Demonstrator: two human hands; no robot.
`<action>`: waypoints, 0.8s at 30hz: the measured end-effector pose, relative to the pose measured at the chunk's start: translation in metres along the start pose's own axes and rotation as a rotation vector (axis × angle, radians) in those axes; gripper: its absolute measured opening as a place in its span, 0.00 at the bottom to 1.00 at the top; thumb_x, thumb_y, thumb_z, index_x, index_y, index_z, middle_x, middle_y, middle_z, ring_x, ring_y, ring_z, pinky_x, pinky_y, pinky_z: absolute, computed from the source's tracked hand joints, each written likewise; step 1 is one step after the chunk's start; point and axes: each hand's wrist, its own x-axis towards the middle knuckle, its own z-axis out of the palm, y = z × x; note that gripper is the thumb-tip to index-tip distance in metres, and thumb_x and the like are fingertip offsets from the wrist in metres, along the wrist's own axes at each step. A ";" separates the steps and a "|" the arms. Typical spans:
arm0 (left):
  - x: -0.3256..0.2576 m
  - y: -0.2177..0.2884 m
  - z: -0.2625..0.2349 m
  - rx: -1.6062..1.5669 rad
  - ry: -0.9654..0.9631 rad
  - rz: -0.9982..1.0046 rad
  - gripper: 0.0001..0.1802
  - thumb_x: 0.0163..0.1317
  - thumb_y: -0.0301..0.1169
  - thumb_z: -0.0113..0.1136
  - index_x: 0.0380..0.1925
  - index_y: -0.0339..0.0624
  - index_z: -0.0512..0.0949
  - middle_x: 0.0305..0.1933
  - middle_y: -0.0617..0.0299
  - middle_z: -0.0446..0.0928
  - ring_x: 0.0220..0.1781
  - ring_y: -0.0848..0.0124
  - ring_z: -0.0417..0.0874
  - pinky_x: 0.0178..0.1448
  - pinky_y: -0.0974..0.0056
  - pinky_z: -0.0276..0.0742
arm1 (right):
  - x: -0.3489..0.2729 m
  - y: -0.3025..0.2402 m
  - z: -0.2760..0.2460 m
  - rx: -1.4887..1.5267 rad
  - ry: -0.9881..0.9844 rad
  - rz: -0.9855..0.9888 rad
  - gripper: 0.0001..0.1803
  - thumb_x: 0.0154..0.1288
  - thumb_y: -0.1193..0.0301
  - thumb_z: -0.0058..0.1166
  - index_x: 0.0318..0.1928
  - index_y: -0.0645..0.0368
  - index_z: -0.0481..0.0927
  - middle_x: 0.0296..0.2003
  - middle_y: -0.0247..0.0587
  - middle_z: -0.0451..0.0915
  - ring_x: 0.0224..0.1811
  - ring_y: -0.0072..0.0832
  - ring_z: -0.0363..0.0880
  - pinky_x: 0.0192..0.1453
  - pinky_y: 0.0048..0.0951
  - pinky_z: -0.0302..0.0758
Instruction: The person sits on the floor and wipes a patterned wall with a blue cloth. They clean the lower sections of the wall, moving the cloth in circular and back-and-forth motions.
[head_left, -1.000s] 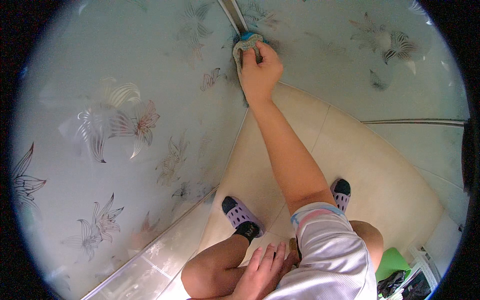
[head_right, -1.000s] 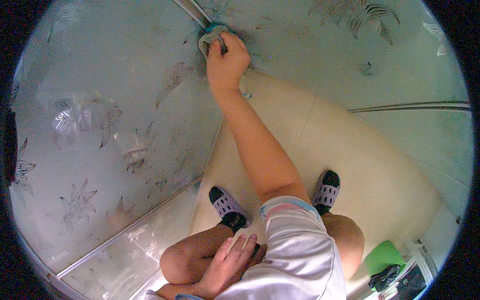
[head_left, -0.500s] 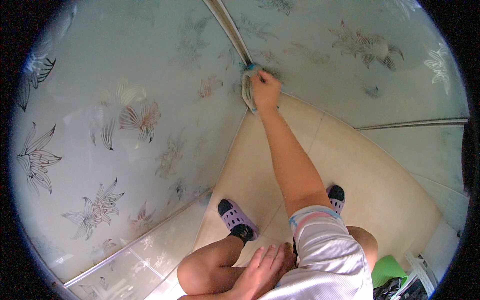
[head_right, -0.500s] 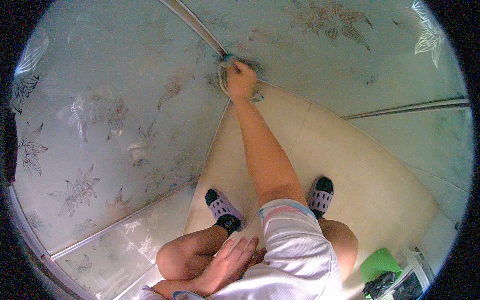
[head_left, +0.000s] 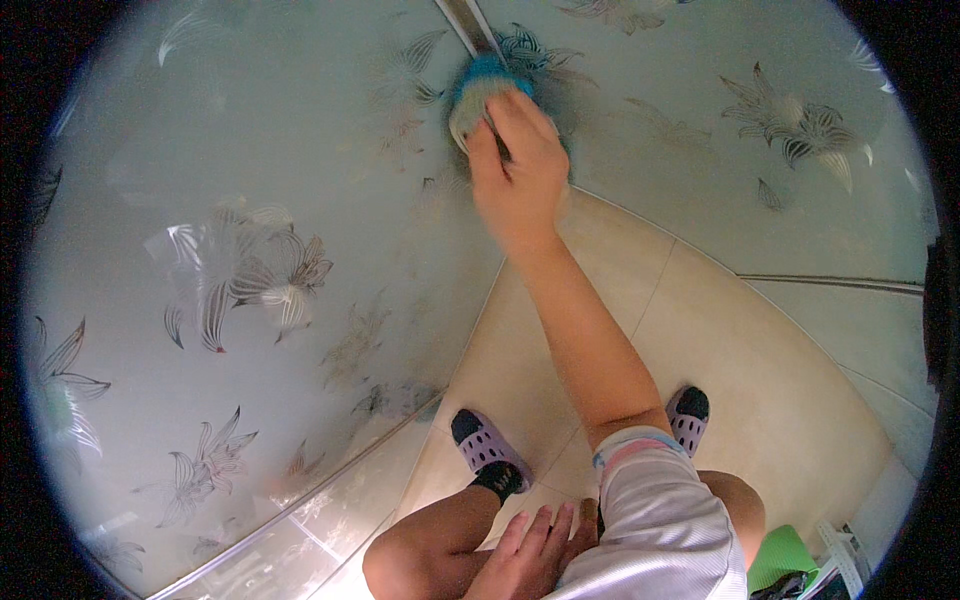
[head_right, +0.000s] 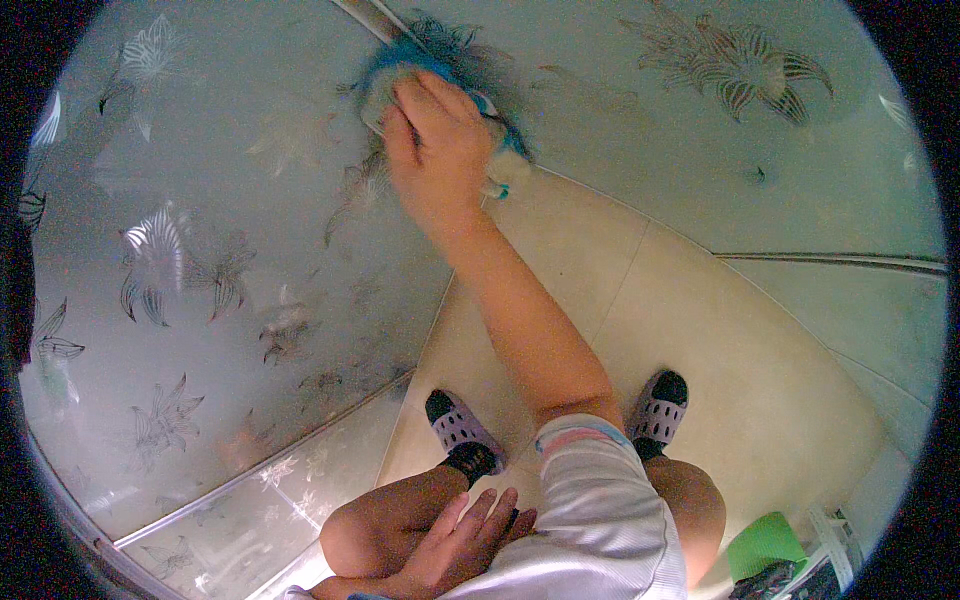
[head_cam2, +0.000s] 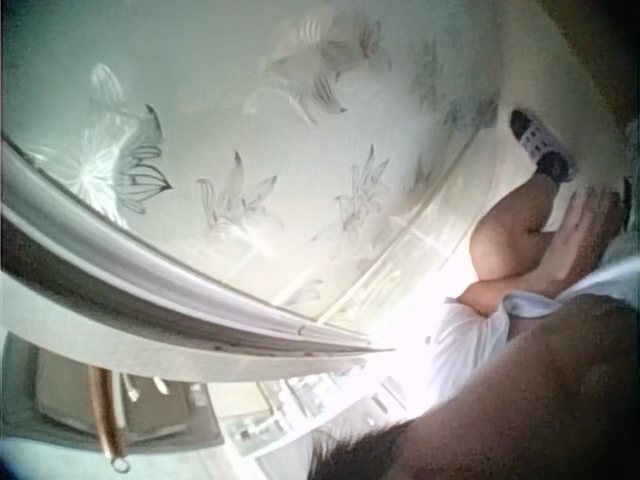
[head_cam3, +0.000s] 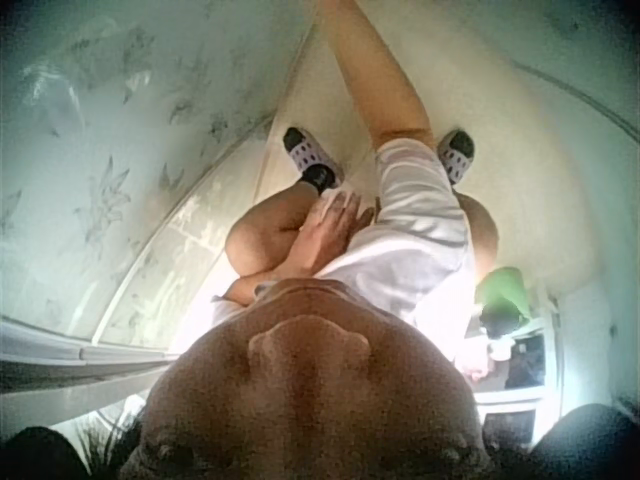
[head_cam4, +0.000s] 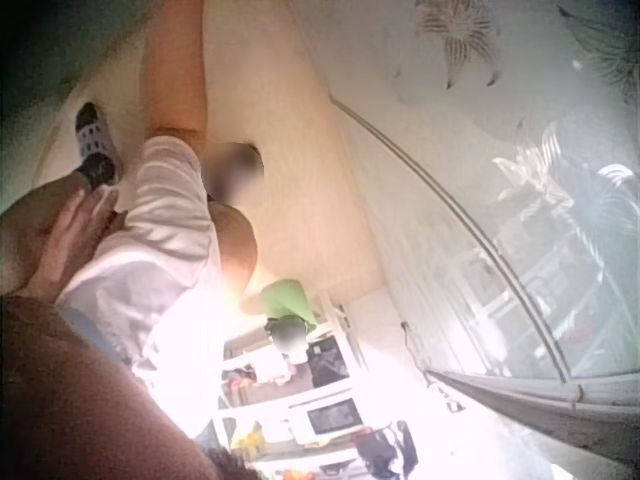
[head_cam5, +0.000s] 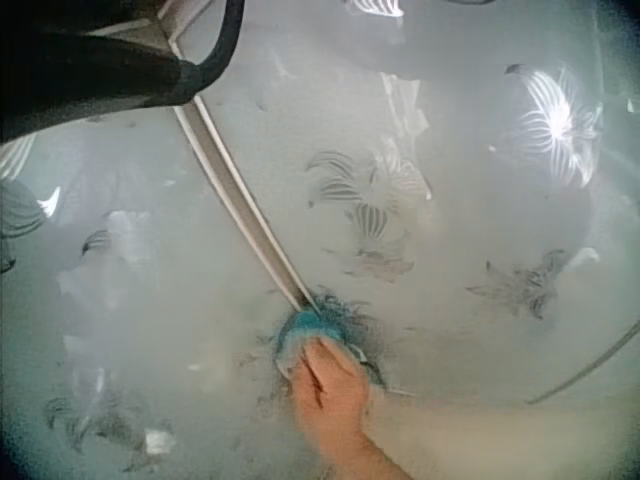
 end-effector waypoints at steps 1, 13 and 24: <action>-0.001 -0.001 -0.001 0.025 -0.005 0.022 0.26 0.68 0.31 0.48 0.66 0.50 0.73 0.65 0.51 0.73 0.64 0.54 0.75 0.66 0.47 0.73 | 0.010 -0.014 0.002 0.007 -0.012 -0.001 0.12 0.63 0.70 0.59 0.44 0.65 0.82 0.46 0.55 0.84 0.47 0.52 0.82 0.51 0.44 0.79; -0.009 0.007 0.005 0.195 -0.043 0.150 0.24 0.68 0.31 0.52 0.64 0.44 0.73 0.63 0.49 0.74 0.62 0.53 0.75 0.67 0.47 0.72 | -0.043 0.063 -0.015 -0.178 -0.167 -0.003 0.12 0.72 0.71 0.50 0.51 0.65 0.77 0.46 0.57 0.81 0.48 0.55 0.80 0.51 0.41 0.77; 0.002 0.019 -0.011 0.628 -0.394 0.390 0.29 0.67 0.38 0.47 0.69 0.53 0.68 0.74 0.53 0.64 0.70 0.57 0.70 0.74 0.47 0.61 | -0.004 -0.008 0.004 0.081 -0.117 -0.146 0.08 0.69 0.72 0.53 0.43 0.65 0.75 0.43 0.56 0.77 0.47 0.56 0.74 0.56 0.49 0.70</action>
